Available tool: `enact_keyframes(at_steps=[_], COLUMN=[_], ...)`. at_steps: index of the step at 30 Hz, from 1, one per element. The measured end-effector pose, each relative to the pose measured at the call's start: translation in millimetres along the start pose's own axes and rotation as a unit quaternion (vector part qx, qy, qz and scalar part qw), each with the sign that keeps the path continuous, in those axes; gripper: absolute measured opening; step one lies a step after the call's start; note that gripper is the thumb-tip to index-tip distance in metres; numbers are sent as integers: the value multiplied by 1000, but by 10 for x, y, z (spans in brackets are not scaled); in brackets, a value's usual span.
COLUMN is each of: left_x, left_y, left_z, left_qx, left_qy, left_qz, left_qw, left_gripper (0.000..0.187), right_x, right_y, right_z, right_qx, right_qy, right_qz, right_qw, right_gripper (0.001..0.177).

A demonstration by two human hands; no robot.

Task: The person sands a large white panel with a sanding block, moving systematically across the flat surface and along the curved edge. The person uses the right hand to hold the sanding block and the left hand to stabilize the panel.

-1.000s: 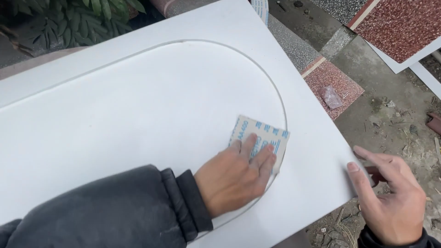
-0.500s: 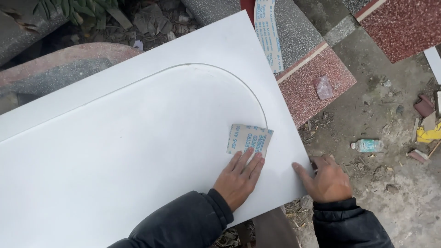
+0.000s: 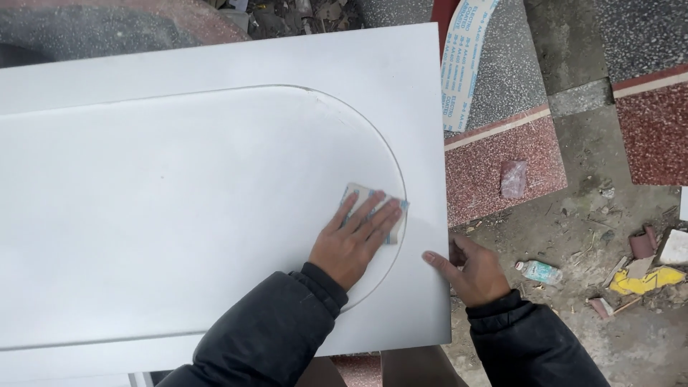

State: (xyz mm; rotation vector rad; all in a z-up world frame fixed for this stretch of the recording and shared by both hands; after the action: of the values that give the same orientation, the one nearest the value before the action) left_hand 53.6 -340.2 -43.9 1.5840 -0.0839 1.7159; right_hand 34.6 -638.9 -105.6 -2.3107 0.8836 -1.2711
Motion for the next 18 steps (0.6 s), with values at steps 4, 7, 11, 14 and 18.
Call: enact_keyframes(at_steps=[4, 7, 11, 14, 18], left_x=[-1, 8, 16, 23, 269], left_y=[-69, 319, 306, 104, 108], left_z=[415, 210, -76, 192, 390], left_qx=[142, 145, 17, 0, 33], left_qy=[102, 120, 32, 56, 135], left_qz=[69, 33, -51, -31, 2], left_qw=[982, 982, 998, 998, 990], left_gripper=[58, 51, 43, 40, 32], right_x=[101, 98, 50, 90, 236], right_y=[-161, -237, -299, -333, -596], right_z=[-50, -37, -78, -104, -108], right_qx=[8, 14, -53, -40, -28], right_qy=[-19, -39, -111, -90, -58], right_qz=[43, 46, -83, -92, -32], right_qw=[999, 998, 989, 991, 997], right_gripper=[45, 41, 62, 59, 56])
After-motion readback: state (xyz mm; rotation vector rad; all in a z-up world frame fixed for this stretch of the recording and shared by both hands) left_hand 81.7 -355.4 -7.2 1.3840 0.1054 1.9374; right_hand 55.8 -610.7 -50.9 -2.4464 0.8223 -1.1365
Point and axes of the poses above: each hand's wrist, its own z-axis towards the middle knuckle, its own x-axis out of the back of the hand, y = z × x, the point moved 5 cm from there along z, towards the middle knuckle, and after that the axes turned 9 degrees about -z, right-handed, at the moved point
